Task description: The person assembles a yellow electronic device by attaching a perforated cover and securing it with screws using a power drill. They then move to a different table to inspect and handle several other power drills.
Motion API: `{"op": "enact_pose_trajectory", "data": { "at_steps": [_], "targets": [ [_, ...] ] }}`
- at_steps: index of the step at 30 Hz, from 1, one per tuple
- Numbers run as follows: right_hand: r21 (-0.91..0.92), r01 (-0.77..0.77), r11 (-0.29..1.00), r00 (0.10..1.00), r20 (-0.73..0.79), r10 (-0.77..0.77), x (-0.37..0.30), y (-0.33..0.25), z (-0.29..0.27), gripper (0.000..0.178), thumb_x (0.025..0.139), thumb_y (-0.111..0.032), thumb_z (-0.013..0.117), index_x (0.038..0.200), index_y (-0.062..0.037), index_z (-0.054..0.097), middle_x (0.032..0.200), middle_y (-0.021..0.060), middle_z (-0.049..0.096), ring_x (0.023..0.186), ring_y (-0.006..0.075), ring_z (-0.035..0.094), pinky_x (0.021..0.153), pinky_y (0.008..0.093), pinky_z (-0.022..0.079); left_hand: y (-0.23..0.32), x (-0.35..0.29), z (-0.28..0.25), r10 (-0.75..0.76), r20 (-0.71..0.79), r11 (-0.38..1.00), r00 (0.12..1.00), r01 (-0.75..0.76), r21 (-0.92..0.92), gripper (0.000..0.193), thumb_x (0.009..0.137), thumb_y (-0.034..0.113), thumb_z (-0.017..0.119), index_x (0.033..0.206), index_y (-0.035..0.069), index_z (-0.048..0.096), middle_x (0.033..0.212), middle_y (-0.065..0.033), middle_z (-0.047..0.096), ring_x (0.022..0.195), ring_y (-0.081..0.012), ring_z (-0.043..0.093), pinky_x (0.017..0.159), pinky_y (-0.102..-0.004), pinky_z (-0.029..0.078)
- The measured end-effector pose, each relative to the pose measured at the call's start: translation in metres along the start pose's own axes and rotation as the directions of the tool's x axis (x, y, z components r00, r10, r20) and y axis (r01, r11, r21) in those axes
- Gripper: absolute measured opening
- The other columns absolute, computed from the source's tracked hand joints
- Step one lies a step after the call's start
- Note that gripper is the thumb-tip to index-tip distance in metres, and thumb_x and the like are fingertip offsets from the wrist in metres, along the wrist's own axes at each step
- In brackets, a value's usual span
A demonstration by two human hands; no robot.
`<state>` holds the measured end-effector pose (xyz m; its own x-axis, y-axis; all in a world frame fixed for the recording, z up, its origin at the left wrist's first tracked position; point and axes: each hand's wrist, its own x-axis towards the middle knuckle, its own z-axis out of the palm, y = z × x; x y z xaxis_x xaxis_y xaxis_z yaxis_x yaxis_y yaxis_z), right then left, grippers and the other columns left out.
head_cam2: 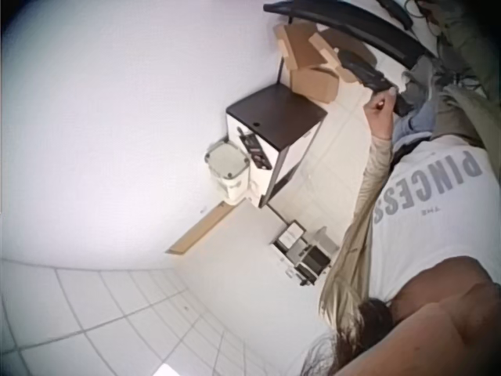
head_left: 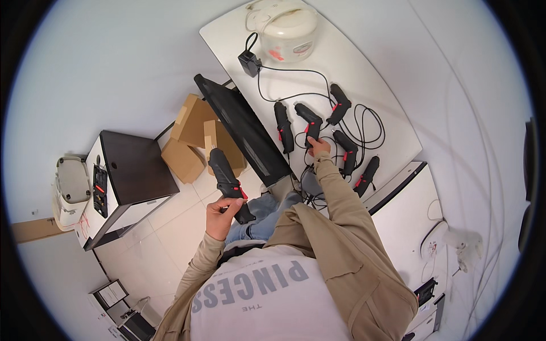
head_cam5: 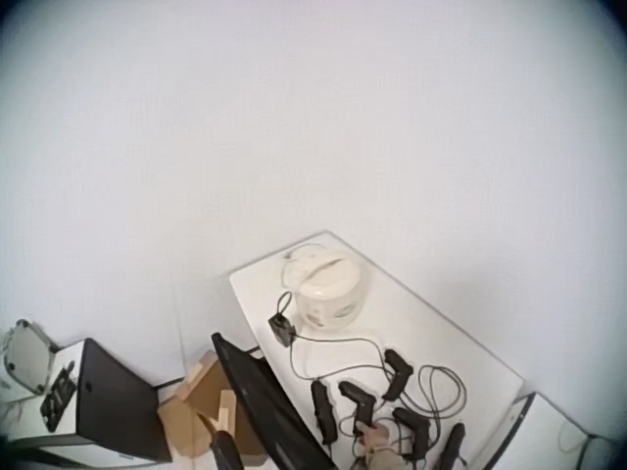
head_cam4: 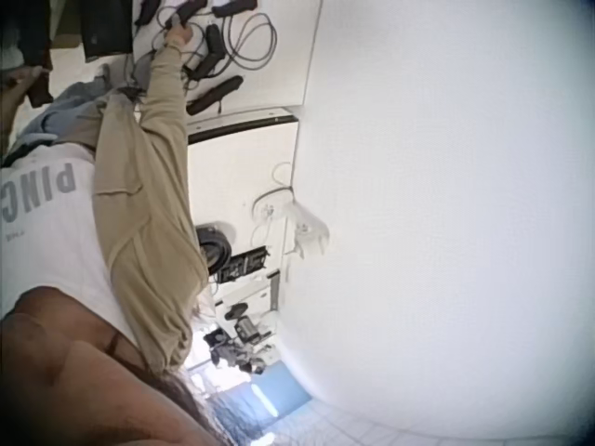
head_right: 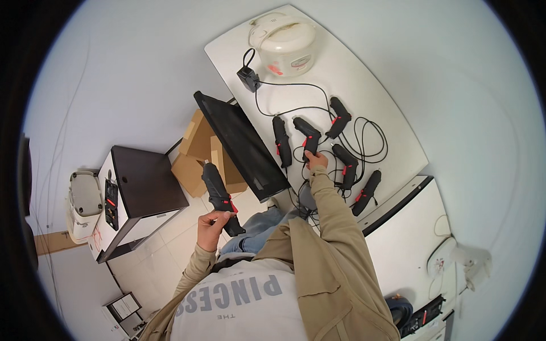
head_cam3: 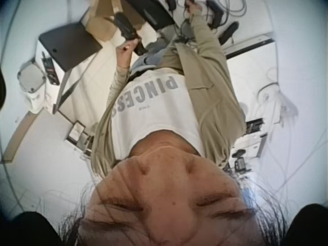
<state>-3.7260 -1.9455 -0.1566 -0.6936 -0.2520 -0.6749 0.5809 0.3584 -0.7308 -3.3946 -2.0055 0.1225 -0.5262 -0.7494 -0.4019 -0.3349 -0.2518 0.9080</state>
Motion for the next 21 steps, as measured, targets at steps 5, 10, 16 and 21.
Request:
{"op": "enact_pose_trajectory", "data": {
  "at_steps": [5, 10, 16, 21],
  "targets": [
    [-0.114, 0.121, 0.986, 0.986, -0.104, -0.133, 0.01, 0.018, -0.001, 0.041, 0.077, -0.025, 0.08, 0.105, 0.0027, 0.068, 0.083, 0.0102, 0.069, 0.065, 0.0171, 0.063, 0.056, 0.0295, 0.052, 0.003, 0.009, -0.014, -0.035, 0.063, 0.998, 0.997, 0.038, -0.041, 0.017, 0.09, 0.014, 0.069, 0.094, -0.002, 0.075, 0.085, -0.0066, 0.072, 0.079, -0.0087, 0.061, 0.075, -0.0237, 0.047],
    [-0.354, 0.396, 0.847, 0.809, -0.301, -0.504, -0.026, 0.024, -0.011, 0.039, 0.083, -0.023, 0.074, 0.112, 0.002, 0.065, 0.096, 0.0101, 0.069, 0.088, 0.0176, 0.065, 0.071, 0.0297, 0.053, 0.0, 0.022, -0.029, -0.011, 0.156, 0.999, 0.988, 0.016, -0.029, 0.016, 0.09, 0.013, 0.069, 0.094, -0.001, 0.075, 0.084, -0.0062, 0.071, 0.078, -0.008, 0.06, 0.073, -0.0227, 0.047],
    [0.175, 0.475, 0.862, 0.876, 0.003, -0.483, -0.182, -0.037, -0.014, 0.024, 0.094, -0.019, 0.062, 0.109, -0.0001, 0.062, 0.091, 0.0054, 0.069, 0.071, 0.0101, 0.064, 0.062, 0.0231, 0.05, -0.01, 0.032, -0.042, 0.062, 0.225, 0.996, 0.972, -0.047, -0.072, 0.013, 0.087, 0.011, 0.072, 0.094, 0.001, 0.076, 0.085, -0.0042, 0.066, 0.075, -0.0073, 0.055, 0.064, -0.0221, 0.042],
    [0.211, 0.165, 0.963, 0.803, 0.538, -0.256, -0.284, -0.053, 0.042, 0.03, 0.097, -0.02, 0.059, 0.121, -0.0029, 0.059, 0.101, 0.0083, 0.068, 0.082, 0.0137, 0.065, 0.068, 0.0255, 0.053, -0.011, 0.031, -0.054, 0.14, 0.185, 0.989, 0.973, -0.128, -0.078, 0.012, 0.084, 0.012, 0.074, 0.093, 0.004, 0.076, 0.091, -0.0068, 0.063, 0.078, -0.0098, 0.057, 0.065, -0.0231, 0.044]
  ]
}}
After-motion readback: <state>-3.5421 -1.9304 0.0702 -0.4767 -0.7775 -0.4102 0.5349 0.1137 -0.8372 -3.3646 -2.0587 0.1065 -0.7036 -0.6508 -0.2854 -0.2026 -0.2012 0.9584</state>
